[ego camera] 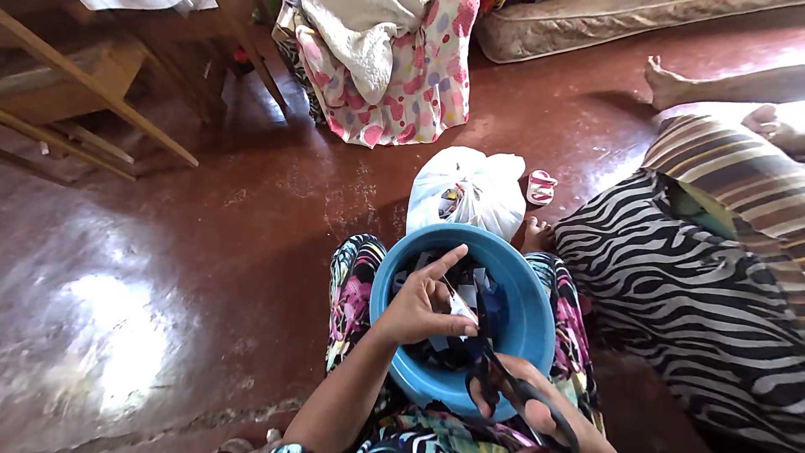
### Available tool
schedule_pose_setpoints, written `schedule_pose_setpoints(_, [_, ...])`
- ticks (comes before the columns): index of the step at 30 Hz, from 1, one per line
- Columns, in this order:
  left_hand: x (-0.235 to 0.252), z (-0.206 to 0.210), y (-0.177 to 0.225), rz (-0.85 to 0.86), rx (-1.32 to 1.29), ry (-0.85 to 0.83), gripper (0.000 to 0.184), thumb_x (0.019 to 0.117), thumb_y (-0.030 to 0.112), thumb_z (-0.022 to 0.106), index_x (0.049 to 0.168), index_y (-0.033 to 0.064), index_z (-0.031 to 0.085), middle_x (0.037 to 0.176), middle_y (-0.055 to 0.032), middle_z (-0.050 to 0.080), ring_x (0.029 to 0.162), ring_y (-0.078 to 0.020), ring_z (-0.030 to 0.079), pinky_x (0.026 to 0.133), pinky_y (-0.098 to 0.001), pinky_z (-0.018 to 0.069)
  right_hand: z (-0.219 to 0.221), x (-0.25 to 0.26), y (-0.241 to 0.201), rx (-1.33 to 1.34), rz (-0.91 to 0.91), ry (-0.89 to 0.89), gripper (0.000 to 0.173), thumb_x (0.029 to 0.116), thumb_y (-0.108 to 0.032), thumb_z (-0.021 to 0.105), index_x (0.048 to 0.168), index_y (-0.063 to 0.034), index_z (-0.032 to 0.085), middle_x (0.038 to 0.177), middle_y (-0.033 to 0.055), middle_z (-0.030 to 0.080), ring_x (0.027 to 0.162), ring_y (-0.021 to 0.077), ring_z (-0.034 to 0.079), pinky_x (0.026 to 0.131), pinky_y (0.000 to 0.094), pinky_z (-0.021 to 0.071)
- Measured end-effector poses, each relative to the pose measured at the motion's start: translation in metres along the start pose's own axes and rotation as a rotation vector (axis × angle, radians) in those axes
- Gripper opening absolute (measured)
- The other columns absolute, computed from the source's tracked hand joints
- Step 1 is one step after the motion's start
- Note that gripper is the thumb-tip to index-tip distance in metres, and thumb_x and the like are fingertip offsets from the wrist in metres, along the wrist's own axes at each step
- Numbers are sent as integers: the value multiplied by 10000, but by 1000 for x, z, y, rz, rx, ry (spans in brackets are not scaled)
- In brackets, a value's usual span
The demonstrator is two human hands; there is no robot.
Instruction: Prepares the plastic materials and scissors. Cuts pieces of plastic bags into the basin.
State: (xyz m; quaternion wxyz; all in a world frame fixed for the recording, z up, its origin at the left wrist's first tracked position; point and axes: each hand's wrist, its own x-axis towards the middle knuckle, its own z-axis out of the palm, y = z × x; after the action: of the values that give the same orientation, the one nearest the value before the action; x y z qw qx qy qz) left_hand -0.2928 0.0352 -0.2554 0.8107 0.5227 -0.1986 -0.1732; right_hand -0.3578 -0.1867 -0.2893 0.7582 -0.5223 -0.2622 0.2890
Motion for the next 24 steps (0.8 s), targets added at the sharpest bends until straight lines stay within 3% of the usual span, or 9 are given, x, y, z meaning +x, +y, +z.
schedule_pose_setpoints(4, [2, -1, 2, -5, 20, -2, 1028, 758, 77, 843, 1512, -164, 188, 765, 125, 698, 645, 38, 653, 667, -162, 566, 3, -1, 0, 34, 1, 46, 573, 875, -747, 568, 1006, -199, 674, 849, -109, 692, 767, -50, 620, 698, 134, 492])
schedule_pose_setpoints(7, [1, -2, 3, -27, 49, 19, 1023, 756, 76, 847, 1517, -157, 203, 758, 116, 685, 653, -16, 682, 706, -246, 620, 3, -2, -1, 88, 11, 75, 455, 891, -658, 635, 964, -213, 690, 788, -124, 693, 702, -73, 621, 638, 104, 492])
schedule_pose_setpoints(10, [1, -2, 3, -37, 50, 22, 989, 763, 13, 819, 1514, -164, 201, 773, 96, 715, 694, -53, 720, 751, -286, 635, 2, -3, 0, 93, 9, 73, 443, 908, -641, 626, 958, -205, 685, 782, -116, 695, 700, -65, 629, 638, 107, 497])
schedule_pose_setpoints(15, [0, -2, 0, -83, 46, -13, 985, 753, 14, 818, 1513, -161, 214, 758, 124, 682, 626, 41, 634, 657, -155, 563, 1, -2, 6, 65, 3, 21, 597, 894, -751, 529, 1016, -189, 689, 861, -88, 711, 778, -28, 644, 713, 150, 512])
schedule_pose_setpoints(20, [-2, -4, 0, -80, 29, -22, 981, 755, 1, 814, 1512, -162, 211, 792, 105, 704, 663, -12, 686, 706, -222, 610, 5, -2, 3, 108, 21, 81, 462, 898, -660, 625, 938, -206, 698, 777, -123, 690, 693, -67, 622, 638, 110, 498])
schedule_pose_setpoints(24, [-3, -7, 0, -56, 42, -40, 983, 774, 30, 822, 1511, -166, 201, 889, 70, 736, 712, -37, 718, 743, -258, 629, 4, -1, 3, 139, 14, 52, 416, 922, -610, 635, 950, -201, 702, 774, -124, 688, 693, -72, 619, 640, 103, 493])
